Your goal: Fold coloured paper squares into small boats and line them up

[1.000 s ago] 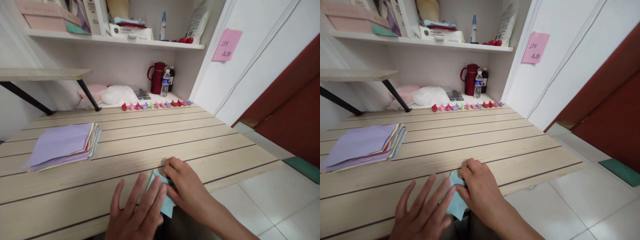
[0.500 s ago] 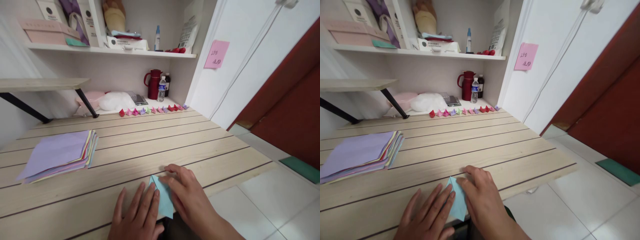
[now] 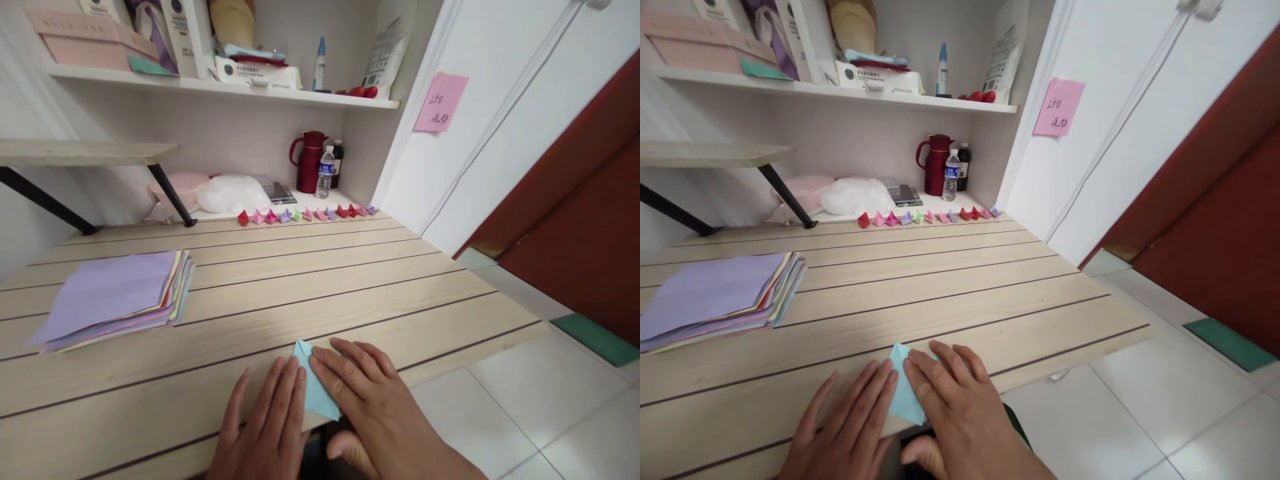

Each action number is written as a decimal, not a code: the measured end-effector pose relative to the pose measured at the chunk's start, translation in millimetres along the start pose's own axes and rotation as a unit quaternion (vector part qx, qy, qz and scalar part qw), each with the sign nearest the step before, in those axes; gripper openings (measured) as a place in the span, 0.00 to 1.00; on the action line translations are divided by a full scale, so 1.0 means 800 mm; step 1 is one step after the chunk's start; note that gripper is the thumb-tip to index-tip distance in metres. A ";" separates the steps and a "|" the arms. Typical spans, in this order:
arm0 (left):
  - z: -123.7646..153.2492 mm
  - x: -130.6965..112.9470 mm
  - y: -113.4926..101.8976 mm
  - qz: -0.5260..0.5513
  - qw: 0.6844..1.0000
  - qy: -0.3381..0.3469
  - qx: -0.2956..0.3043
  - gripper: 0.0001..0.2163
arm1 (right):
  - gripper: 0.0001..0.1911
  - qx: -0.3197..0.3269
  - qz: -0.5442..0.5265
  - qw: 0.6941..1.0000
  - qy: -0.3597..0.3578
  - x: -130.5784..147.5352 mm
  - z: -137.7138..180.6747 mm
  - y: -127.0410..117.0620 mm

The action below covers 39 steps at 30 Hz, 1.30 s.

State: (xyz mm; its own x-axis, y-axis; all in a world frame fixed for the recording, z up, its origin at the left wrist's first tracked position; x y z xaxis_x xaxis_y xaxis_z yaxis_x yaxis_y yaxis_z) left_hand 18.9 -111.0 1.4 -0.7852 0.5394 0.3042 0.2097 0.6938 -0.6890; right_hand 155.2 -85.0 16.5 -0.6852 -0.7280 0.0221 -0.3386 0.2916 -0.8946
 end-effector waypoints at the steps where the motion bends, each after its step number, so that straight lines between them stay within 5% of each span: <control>1: 0.002 0.000 -0.002 -0.002 1.000 -0.004 -0.007 0.20 | 0.40 0.010 -0.001 1.000 -0.002 0.000 0.000 0.000; 7: 0.014 0.000 -0.005 0.019 0.998 -0.059 -0.023 0.19 | 0.41 0.061 0.009 0.998 0.000 0.002 0.006 0.006; 14: 0.008 0.007 -0.007 0.060 0.992 -0.106 -0.028 0.18 | 0.46 0.047 0.016 0.998 0.034 0.003 0.007 0.017; 18: -0.004 0.007 -0.006 0.045 0.996 -0.078 -0.016 0.32 | 0.44 0.027 0.018 0.999 0.033 0.005 0.008 0.019; 22: -0.014 0.007 0.002 0.038 0.998 -0.043 0.035 0.32 | 0.43 0.022 0.038 0.999 0.027 0.006 0.009 0.021; 30: -0.007 0.005 0.016 0.031 0.992 -0.076 0.100 0.34 | 0.45 0.019 0.083 0.995 0.061 -0.009 0.031 0.011; 39: -0.002 0.007 0.007 -0.019 0.998 0.008 0.052 0.31 | 0.31 -0.063 0.046 0.995 0.054 0.000 0.032 0.005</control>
State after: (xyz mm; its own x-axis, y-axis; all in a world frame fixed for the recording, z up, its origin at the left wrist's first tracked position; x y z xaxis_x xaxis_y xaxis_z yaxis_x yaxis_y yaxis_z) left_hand 16.7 -103.0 0.3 -0.7820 0.5216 0.3413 0.1175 0.6611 -0.7410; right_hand 170.4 -99.8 1.9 -0.7801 -0.6256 -0.0044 -0.3446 0.4356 -0.8316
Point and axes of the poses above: each hand's wrist, its own z-axis away from the middle knuckle, its own y-axis out of the palm, x = y × z, the point moved 7 cm from there along -z, towards the middle knuckle, and after that the axes turned 6 degrees about -x, right-handed, at the moved point
